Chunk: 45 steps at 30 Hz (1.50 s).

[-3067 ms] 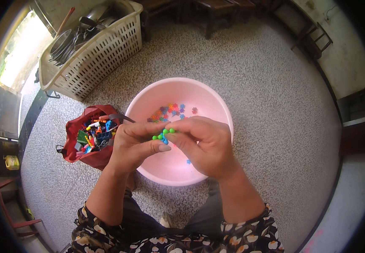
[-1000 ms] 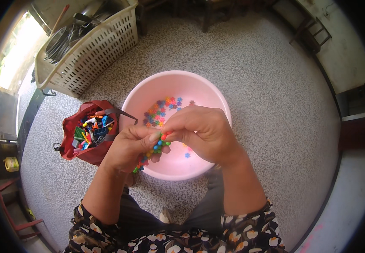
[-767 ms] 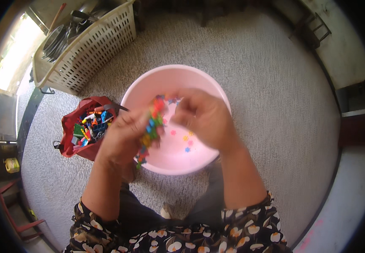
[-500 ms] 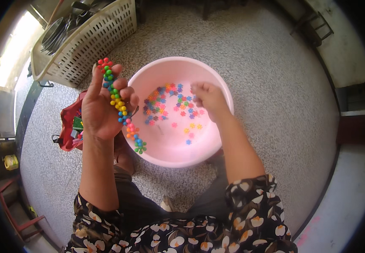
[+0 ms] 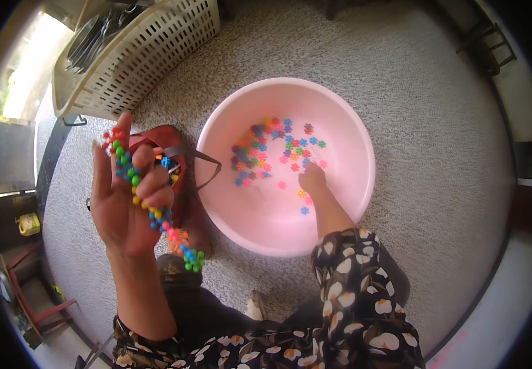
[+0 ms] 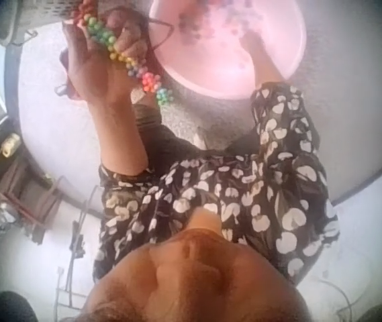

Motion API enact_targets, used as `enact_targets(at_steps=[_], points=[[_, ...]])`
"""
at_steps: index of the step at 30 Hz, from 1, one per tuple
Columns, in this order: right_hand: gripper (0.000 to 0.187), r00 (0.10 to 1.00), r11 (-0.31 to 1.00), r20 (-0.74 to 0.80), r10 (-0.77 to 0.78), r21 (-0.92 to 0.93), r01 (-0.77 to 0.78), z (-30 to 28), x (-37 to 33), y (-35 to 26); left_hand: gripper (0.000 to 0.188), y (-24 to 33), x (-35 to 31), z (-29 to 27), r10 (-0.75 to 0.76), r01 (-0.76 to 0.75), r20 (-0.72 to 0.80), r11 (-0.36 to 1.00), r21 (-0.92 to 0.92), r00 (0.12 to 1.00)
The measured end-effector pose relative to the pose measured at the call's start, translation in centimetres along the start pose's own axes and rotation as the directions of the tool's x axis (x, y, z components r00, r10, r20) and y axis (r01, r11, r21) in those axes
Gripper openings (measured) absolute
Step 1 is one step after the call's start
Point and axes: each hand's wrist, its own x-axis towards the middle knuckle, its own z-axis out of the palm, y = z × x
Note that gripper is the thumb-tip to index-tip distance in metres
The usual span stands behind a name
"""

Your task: The recorder is shown connecting various colored flower-shaped plastic toy beads together into a long chain.

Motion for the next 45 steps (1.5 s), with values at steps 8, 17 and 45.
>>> enact_targets(at_steps=[8, 17, 45], points=[[0.044, 0.966, 0.966, -0.004, -0.259, -0.003, 0.259, 3.7, 7.5, -14.5, 0.052, 0.0, -1.6, -1.7, -0.094, 0.092, -0.064, 0.995, -0.03, 0.994], [0.039, 0.904, 0.864, 0.131, -0.407, -0.267, 0.427, 10.2, 4.1, -16.4, 0.052, -0.3, -1.4, -2.7, -0.121, 0.103, -0.206, 0.99, -0.095, 0.971], [0.024, 0.856, 0.186, 0.515, -0.039, 0.846, -0.5, -13.1, -11.9, -13.3, 0.038, -1.4, -3.5, 1.3, -0.131, 0.114, 0.09, 0.979, 0.168, 0.987]])
